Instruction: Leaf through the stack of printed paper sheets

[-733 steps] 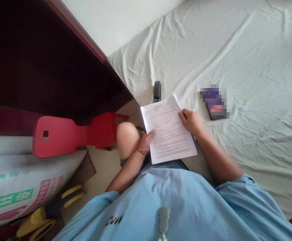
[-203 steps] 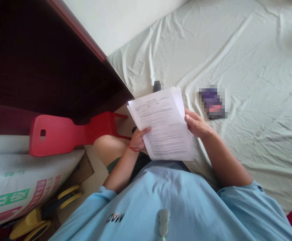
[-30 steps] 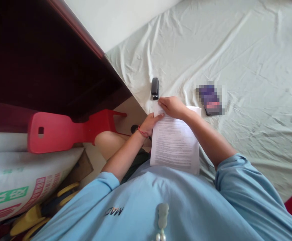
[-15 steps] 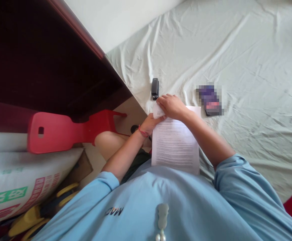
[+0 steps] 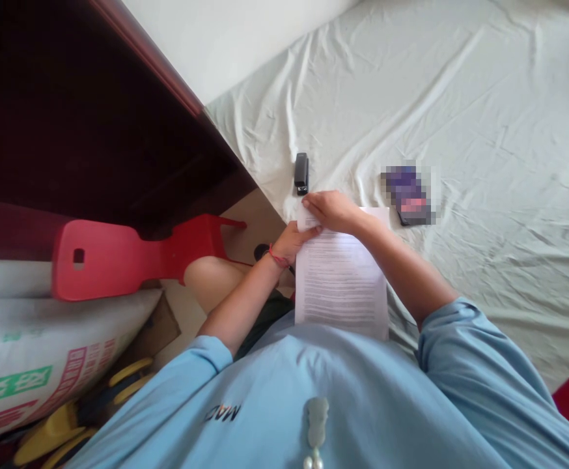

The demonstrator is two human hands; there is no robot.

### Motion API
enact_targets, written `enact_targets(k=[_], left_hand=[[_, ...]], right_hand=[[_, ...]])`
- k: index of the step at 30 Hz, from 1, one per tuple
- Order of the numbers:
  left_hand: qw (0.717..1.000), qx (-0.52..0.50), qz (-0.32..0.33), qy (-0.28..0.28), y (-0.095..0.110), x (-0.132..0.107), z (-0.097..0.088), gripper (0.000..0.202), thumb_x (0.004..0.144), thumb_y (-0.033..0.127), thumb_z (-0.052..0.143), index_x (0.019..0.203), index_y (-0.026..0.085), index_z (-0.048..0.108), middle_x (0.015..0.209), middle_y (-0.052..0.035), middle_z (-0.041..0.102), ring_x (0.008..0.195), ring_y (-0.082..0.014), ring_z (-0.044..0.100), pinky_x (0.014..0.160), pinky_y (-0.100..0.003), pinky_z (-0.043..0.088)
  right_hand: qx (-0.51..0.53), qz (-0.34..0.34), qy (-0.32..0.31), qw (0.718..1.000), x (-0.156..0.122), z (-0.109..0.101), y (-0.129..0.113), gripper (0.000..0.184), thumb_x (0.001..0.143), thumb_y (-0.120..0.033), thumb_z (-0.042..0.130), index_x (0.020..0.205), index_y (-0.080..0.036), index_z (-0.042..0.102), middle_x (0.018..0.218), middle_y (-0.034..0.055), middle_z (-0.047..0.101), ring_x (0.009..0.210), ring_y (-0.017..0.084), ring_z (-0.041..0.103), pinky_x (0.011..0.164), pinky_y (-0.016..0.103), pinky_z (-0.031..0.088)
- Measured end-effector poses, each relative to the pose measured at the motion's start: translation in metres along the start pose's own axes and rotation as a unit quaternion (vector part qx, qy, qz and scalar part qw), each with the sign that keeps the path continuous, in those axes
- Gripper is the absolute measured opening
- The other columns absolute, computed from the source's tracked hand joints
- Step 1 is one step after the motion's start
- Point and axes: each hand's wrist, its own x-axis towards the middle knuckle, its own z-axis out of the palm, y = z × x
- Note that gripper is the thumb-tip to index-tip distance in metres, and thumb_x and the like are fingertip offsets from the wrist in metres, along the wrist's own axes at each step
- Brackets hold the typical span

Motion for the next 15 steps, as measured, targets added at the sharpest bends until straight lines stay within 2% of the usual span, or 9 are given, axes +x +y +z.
enact_targets(k=[2,5,9,12,15], left_hand=[[1.0,-0.017,0.001,-0.005,-0.001,0.0,-0.003,0.049,0.056,0.04,0.102,0.091,0.012,0.08,0.09,-0.0089,0.08,0.082,-0.0225,0.073,0.089,-0.041,0.056],[0.999,-0.043,0.005,-0.008,-0.001,0.0,-0.006,0.056,0.053,0.041,0.104,0.095,0.012,0.081,0.094,-0.009,0.081,0.085,-0.0231,0.074,0.092,-0.041,0.057],[0.997,-0.072,-0.012,0.0,-0.002,0.001,-0.007,0.056,0.053,0.04,0.104,0.096,0.012,0.08,0.094,-0.0092,0.081,0.086,-0.0237,0.075,0.091,-0.04,0.057],[0.994,-0.096,-0.015,0.059,-0.005,0.008,-0.009,0.05,0.066,0.051,0.097,0.092,0.013,0.077,0.089,-0.0107,0.08,0.089,-0.027,0.076,0.09,-0.041,0.058],[0.986,-0.106,0.03,0.121,-0.009,0.017,-0.014,0.045,0.076,0.054,0.089,0.09,0.014,0.073,0.086,-0.0094,0.078,0.096,-0.0274,0.076,0.091,-0.039,0.057]], right_hand=[[0.01,0.031,0.018,0.999,-0.002,-0.001,0.005,0.042,0.109,-0.039,0.036,0.101,-0.02,0.072,0.098,0.0104,0.076,0.086,0.023,0.066,0.08,0.035,0.045],[0.006,0.063,0.014,0.998,-0.003,-0.002,0.013,0.04,0.106,-0.04,0.041,0.085,-0.02,0.069,0.084,0.0079,0.072,0.075,0.02,0.06,0.074,0.034,0.042],[0.009,0.072,0.0,0.997,0.005,0.0,0.021,0.036,0.102,-0.04,0.046,0.082,-0.021,0.07,0.079,0.006,0.07,0.072,0.019,0.057,0.071,0.033,0.04],[0.012,0.075,-0.016,0.997,0.017,0.002,0.026,0.033,0.099,-0.037,0.048,0.083,-0.021,0.072,0.079,0.0064,0.07,0.073,0.02,0.058,0.072,0.033,0.04],[0.003,0.074,-0.034,0.997,0.027,0.002,0.029,0.033,0.099,-0.036,0.048,0.086,-0.021,0.074,0.081,0.0069,0.071,0.076,0.021,0.06,0.073,0.034,0.04]])
